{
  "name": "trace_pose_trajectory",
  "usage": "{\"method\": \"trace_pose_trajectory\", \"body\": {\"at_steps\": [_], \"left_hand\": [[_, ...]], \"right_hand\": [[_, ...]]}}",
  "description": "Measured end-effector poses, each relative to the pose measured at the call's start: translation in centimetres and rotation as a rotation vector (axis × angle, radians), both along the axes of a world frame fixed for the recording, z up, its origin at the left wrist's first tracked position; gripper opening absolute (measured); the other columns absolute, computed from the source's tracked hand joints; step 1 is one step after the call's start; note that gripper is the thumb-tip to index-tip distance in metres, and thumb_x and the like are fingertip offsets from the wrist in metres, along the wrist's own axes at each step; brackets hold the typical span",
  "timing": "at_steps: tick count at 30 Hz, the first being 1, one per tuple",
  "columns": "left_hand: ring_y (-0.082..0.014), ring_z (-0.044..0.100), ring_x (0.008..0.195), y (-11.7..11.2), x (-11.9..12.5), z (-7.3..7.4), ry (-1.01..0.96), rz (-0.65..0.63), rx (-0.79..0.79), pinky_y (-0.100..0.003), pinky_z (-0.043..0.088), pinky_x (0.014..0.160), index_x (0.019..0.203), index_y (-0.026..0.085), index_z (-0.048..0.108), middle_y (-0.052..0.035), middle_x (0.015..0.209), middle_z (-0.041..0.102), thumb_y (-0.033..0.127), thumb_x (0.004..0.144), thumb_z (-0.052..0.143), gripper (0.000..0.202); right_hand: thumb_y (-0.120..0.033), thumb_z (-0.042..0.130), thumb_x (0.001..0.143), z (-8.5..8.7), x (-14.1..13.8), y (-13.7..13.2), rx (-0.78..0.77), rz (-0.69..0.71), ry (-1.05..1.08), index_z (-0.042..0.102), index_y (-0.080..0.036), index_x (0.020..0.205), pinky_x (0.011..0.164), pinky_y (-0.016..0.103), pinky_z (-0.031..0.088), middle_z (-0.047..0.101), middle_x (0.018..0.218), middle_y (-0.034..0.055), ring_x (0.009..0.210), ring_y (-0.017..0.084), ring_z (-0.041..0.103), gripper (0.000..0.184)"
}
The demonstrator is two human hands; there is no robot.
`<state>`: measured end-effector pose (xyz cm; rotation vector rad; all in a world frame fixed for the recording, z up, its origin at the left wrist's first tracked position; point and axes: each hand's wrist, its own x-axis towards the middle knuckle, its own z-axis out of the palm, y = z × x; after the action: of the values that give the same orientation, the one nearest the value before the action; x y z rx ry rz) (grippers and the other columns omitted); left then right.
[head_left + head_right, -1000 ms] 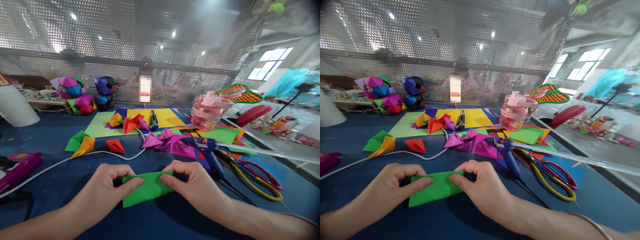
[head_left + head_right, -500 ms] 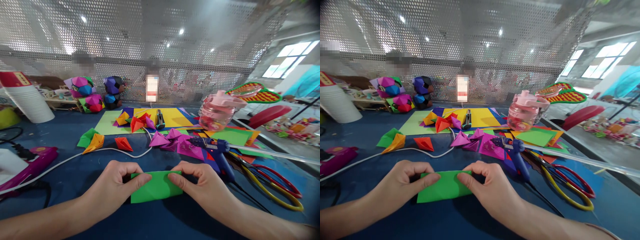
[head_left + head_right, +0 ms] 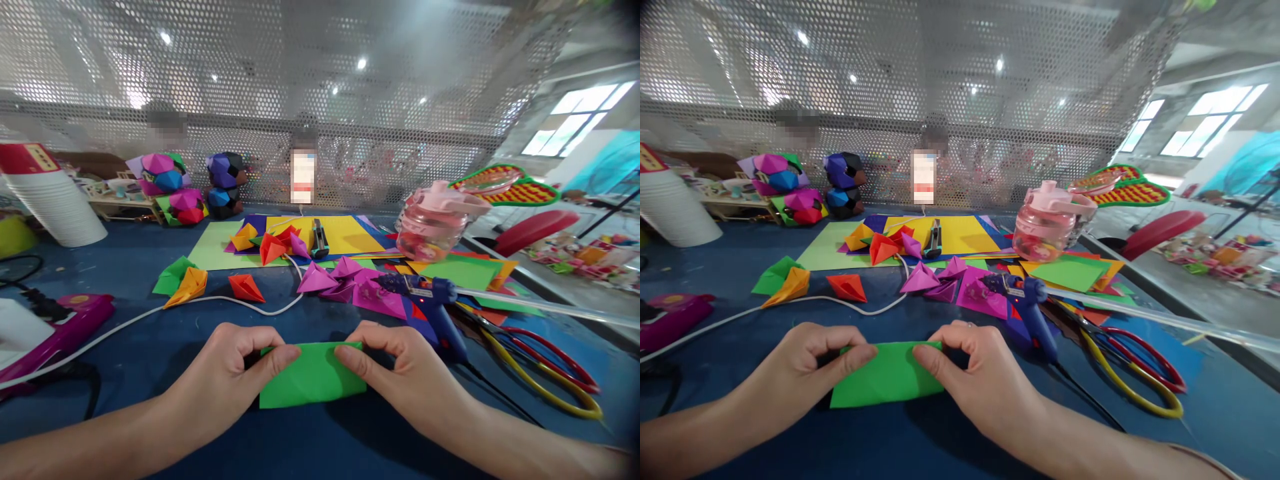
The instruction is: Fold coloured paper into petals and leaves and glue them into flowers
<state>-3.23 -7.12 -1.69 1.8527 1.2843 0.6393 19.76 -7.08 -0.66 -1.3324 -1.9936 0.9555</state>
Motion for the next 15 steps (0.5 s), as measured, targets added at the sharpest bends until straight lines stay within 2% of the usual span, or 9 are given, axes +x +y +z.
{"method": "trace_pose_trajectory", "body": {"at_steps": [4, 10, 15], "left_hand": [[-0.0088, 0.036, 0.054, -0.25, -0.11, -0.16, 0.04, -0.024, 0.062, -0.021, 0.027, 0.05, 0.064, 0.016, 0.054, 0.0038, 0.056, 0.038, 0.049, 0.093, 0.043, 0.045], [-0.0103, 0.043, 0.06, -0.5, 0.02, -0.34, 0.236, -0.125, 0.324, -0.025, 0.031, 0.058, 0.062, 0.017, 0.041, 0.0028, 0.06, 0.044, 0.035, 0.098, 0.037, 0.041], [-0.0153, 0.046, 0.074, -0.59, 0.35, -0.39, 0.352, -0.191, 0.498, -0.032, 0.035, 0.072, 0.067, 0.017, 0.049, -0.0008, 0.074, 0.051, 0.023, 0.098, 0.036, 0.034]], "right_hand": [[-0.046, 0.053, 0.091, -0.08, 0.07, -0.01, 0.026, 0.011, -0.034, 0.063, -0.018, 0.071, 0.057, 0.024, 0.035, 0.056, 0.066, -0.001, 0.063, 0.012, 0.049, 0.036], [-0.039, 0.05, 0.094, -0.42, 0.1, 0.23, 0.116, 0.067, -0.186, 0.059, -0.019, 0.068, 0.06, 0.026, 0.034, 0.056, 0.065, -0.0013, 0.065, 0.013, 0.049, 0.034], [-0.028, 0.054, 0.092, -1.03, -0.16, 0.4, 0.245, 0.119, -0.325, 0.058, -0.019, 0.07, 0.064, 0.027, 0.033, 0.056, 0.066, -0.0018, 0.066, 0.014, 0.049, 0.024]]}}
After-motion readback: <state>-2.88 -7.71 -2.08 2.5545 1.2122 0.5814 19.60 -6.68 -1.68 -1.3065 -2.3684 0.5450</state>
